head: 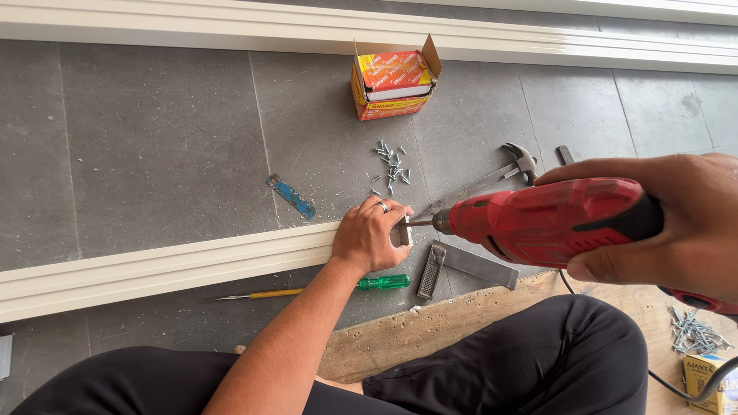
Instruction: The person sits on the floor and uses a red corded drill to attach metal brackets to white plastic molding pieces. They handle multiple molding pieces, align brackets, and drive screws to secure them.
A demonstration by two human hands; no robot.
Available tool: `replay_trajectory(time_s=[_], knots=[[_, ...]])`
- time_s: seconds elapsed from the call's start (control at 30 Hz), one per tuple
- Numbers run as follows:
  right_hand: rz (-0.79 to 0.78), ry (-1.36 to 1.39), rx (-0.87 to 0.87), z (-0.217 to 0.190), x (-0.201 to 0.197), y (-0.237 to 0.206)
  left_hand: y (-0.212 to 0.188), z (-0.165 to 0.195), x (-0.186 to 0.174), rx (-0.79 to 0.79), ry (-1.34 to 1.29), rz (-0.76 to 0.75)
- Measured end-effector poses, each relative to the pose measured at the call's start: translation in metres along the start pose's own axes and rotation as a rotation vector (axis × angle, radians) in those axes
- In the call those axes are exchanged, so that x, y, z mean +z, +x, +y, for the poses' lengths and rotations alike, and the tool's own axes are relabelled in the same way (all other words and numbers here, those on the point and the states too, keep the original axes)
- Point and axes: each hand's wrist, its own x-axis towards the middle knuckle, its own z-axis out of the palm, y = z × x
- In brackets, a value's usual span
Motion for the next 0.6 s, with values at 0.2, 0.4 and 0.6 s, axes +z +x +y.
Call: replay_trajectory(time_s=[0.2, 0.4, 0.6], knots=[[0.021, -0.011, -0.026, -0.0087, -0.0047, -0.0010, -0.0003, -0.0010, -0.0011, 0.012, -0.005, 0.016], [0.012, 0.008, -0.090, -0.0034, -0.0042, 0.0055, -0.0005, 0.0009, -0.0044, 0.005, -0.017, 0.021], [0.017, -0.019, -0.025, -0.0084, -0.0074, 0.0007, -0.0011, 0.0015, -0.0066, 0.004, -0.018, 0.009]])
